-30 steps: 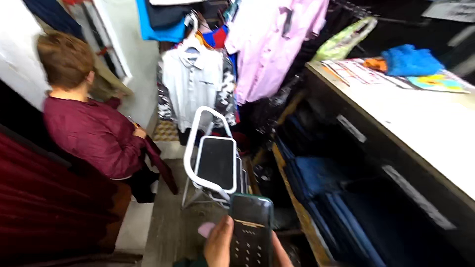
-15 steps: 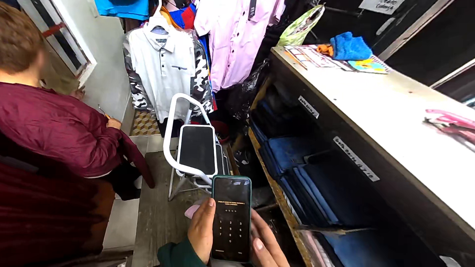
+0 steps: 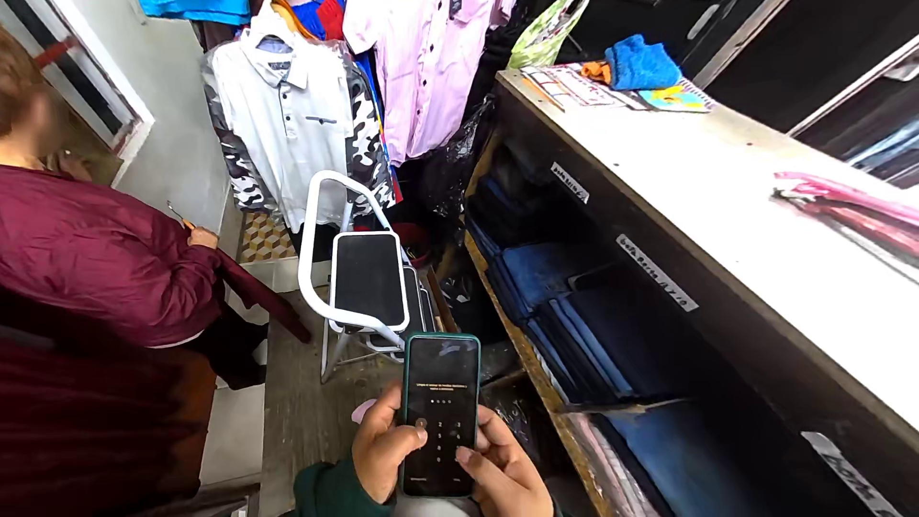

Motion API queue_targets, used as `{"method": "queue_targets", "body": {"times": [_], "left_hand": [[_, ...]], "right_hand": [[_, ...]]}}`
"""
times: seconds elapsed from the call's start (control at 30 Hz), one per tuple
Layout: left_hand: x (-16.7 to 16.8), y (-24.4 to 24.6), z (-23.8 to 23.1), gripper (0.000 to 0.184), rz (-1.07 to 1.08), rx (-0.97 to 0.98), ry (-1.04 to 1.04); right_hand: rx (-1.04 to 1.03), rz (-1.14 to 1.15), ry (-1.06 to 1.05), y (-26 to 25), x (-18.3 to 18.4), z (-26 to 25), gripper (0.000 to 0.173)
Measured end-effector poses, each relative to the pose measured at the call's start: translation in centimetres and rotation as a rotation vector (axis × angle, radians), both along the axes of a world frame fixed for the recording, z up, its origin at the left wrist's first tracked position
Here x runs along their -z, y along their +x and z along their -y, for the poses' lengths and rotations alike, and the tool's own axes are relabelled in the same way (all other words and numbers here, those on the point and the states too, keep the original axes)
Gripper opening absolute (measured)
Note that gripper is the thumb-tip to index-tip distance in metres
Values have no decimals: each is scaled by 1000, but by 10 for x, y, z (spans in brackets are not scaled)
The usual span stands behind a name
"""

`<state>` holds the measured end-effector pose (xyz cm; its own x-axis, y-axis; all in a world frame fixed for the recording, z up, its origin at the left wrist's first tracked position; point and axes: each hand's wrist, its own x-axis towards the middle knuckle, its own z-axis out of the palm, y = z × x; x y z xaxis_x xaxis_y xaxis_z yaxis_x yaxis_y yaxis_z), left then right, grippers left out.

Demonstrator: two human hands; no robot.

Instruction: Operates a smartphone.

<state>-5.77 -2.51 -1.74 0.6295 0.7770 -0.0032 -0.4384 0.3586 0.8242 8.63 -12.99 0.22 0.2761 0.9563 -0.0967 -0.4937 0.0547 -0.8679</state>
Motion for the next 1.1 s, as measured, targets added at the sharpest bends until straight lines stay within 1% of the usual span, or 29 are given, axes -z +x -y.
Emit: {"method": "queue_targets", "body": {"times": [0.1,0.23,0.37,0.53,0.6,0.63,0.7,0.73,0.77,0.8,0.87,0.93,1.1], "left_hand": [[2,-4,-1,52,43,76,11],[5,-8,-2,63,99,168,60],[0,-8,1,65,-8,136,123],[0,-10,2,67,-7,135,156],[1,-10,3,65,14,138,140],[1,-9,4,61,43,137,115],[2,-7,5,47,76,105,47],[0,-5,7,47,52,74,5],[-4,-4,8,51,-1,34,-25],[-8,-2,10,52,-70,-17,-39],[-13,2,13,46,-207,-102,-33],[-13,4,13,44,-223,-115,-32],[-11,5,10,42,-189,-104,-67]], "right_hand": [[9,6,-16,0,2,1,45],[14,-39,26,-1,-1,4,44],[20,-28,49,-2,-2,7,45],[19,-4,78,-3,0,9,45],[26,6,79,-3,1,10,46],[27,9,82,-3,1,10,45],[26,12,101,-2,2,11,46],[28,21,108,-2,2,11,46],[31,35,112,-2,2,12,46],[36,56,109,-2,2,12,46],[52,104,80,-3,2,14,48],[57,114,71,-3,3,15,49],[53,113,91,-4,11,12,51]]}}
